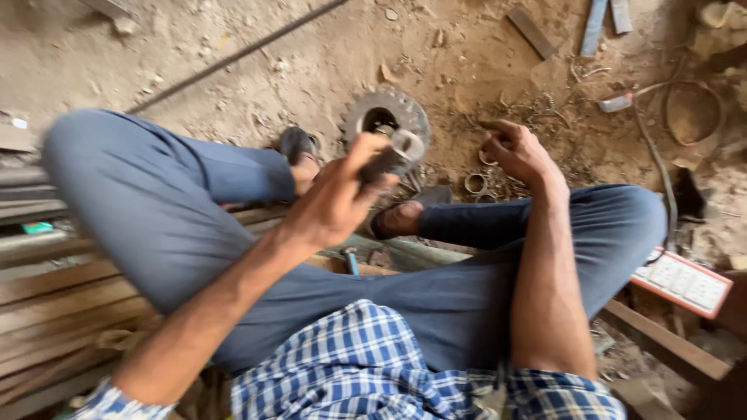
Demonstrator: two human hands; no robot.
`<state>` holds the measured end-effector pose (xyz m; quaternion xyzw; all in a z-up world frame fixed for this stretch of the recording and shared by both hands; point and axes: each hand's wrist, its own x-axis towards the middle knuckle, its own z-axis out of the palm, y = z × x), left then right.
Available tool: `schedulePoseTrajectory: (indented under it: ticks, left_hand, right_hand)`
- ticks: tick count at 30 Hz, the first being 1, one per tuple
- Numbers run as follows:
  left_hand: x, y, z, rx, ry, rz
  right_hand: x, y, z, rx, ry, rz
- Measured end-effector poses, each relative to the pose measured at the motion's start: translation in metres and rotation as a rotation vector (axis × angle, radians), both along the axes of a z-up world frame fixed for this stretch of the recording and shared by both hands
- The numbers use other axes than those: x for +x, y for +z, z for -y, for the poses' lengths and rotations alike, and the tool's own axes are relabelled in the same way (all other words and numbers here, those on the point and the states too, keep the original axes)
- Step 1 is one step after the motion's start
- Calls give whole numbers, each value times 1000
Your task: The person sits on the ground and uses a hammer to tap small metal rings into the holes of a larger gear-like metal part. They repeatedly pick up rings, place them, and strike them to secure them into the assembly.
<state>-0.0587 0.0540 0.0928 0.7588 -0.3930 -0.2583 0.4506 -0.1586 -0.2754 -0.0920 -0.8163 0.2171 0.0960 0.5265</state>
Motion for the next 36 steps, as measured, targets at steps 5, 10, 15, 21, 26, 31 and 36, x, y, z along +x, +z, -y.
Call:
schedulePoseTrajectory:
  ticks: [5, 10, 15, 21, 26, 31, 36]
  left_hand:
    - [-35, -14, -42, 300, 248, 23]
    - [-51, -47, -77, 759, 373, -128]
    - [-54, -72, -103, 787, 273, 163]
    - [-44, -65, -106, 1232, 154, 225]
    - [-23, -41, -82, 1148, 167, 291]
    - [-3, -47, -55, 662, 202, 409]
    - [-2, -62, -42, 737, -2, 280]
  right_hand:
    - [-22, -7, 22, 51, -207, -16]
    - [-26, -1, 26, 137, -426, -32]
    - [-20, 0, 29, 161, -461, -91]
    - [-36, 4, 44, 97, -609, -52]
    - [-64, 20, 46, -46, -624, -146]
    - [-93, 41, 27, -304, -555, -272]
    - [-81, 24, 1, -239, -269, -438]
